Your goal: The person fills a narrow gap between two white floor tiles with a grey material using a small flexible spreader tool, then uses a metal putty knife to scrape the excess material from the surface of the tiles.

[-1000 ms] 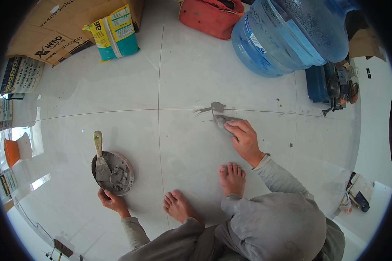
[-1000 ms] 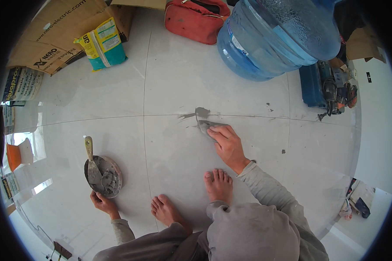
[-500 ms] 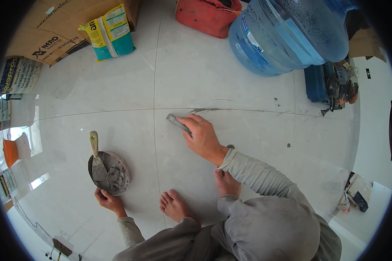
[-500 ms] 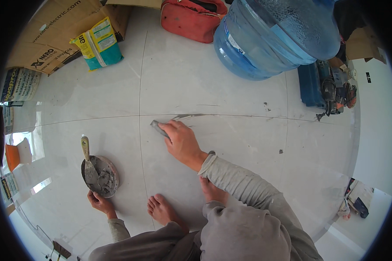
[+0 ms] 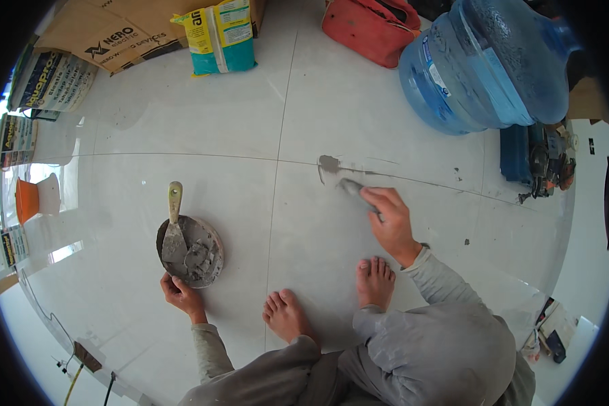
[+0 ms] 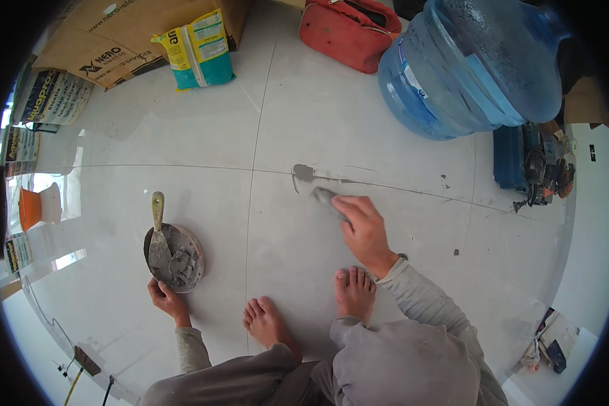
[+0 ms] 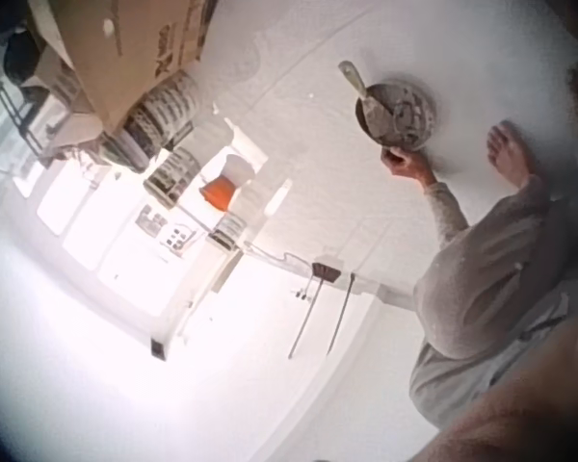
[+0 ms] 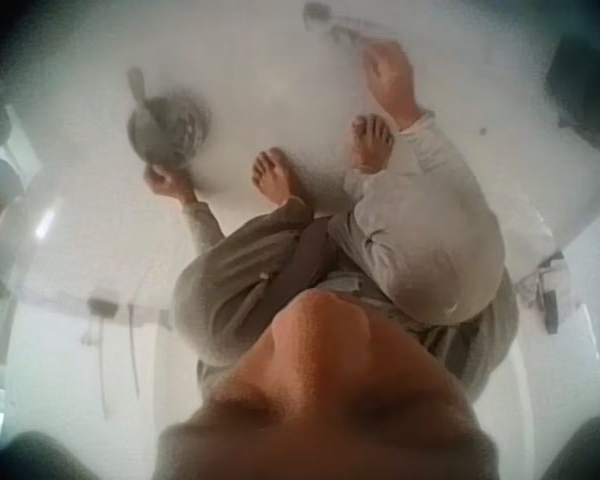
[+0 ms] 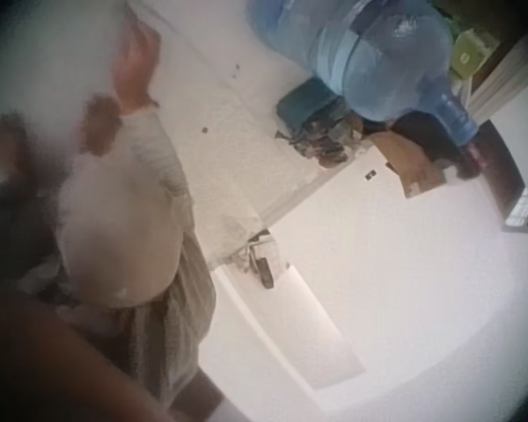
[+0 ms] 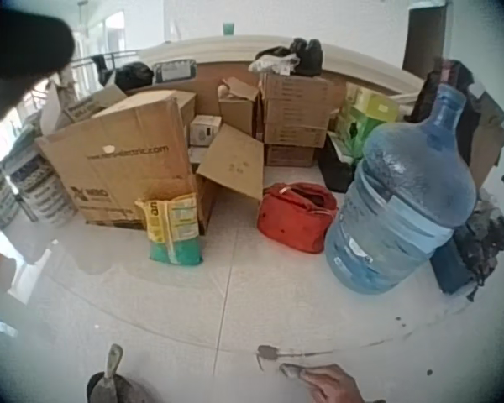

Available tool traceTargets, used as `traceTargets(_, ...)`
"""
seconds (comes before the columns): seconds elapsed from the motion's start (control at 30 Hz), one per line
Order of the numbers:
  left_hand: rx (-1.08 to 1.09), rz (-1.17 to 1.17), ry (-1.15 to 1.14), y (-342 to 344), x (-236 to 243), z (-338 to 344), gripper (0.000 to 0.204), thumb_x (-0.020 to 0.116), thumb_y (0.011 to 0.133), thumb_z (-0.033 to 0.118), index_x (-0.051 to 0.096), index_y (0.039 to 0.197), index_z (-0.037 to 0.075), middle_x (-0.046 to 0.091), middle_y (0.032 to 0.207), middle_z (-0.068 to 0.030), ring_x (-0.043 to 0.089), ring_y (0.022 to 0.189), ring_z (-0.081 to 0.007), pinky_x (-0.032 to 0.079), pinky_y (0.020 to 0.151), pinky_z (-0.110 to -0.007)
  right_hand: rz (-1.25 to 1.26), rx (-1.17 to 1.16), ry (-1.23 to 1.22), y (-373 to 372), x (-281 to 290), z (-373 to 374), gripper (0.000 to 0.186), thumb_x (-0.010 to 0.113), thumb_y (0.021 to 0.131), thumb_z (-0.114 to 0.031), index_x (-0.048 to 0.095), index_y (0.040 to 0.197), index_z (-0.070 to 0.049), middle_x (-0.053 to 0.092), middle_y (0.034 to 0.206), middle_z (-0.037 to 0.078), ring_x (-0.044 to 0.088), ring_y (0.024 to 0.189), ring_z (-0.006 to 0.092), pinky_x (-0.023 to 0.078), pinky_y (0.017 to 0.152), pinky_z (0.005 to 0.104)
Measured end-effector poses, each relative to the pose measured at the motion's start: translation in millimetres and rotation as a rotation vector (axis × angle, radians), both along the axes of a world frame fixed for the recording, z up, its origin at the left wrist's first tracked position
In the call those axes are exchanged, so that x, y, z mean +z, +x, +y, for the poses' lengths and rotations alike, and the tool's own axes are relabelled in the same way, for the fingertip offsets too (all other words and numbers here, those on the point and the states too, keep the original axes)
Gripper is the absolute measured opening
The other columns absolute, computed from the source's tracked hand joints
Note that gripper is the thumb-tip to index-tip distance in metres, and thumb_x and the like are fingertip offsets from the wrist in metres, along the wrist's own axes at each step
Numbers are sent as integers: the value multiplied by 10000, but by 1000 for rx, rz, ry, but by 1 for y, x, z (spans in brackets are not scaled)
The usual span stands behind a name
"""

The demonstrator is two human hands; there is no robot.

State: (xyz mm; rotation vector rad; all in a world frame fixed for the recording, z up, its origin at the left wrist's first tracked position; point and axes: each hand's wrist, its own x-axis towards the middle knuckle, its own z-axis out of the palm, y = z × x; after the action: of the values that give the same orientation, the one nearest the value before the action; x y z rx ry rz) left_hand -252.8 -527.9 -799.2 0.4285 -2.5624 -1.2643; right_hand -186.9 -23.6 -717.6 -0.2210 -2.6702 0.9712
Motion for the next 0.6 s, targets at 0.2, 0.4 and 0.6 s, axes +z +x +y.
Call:
traceTargets(0.2,-53,60,46,-6,-1,7,245,515,1005,101,617,1156,-62,669,1018,-96,612,900,-168,496,845,-307,-19,-242,262,-33,-4,8,454,683,740,103,712,1169,-43,682,1066,59,658,933,289,570,769,383)
traceTargets(0.4,-41,40,33,-3,2,4,244,515,1003,100,618,1153,-62,675,1001,-94,614,901,-164,498,847,-308,-60,116,45,-69,-11,-68,423,698,765,81,712,1168,-46,680,1036,52,655,932,272,591,760,368)
traceTargets(0.6,-55,32,55,-9,5,16,237,505,996,86,621,1143,-59,675,982,-91,610,884,-163,499,835,-302,219,172,152,-95,-20,-36,363,708,794,65,730,1145,-28,694,1079,75,656,1070,275,602,842,358)
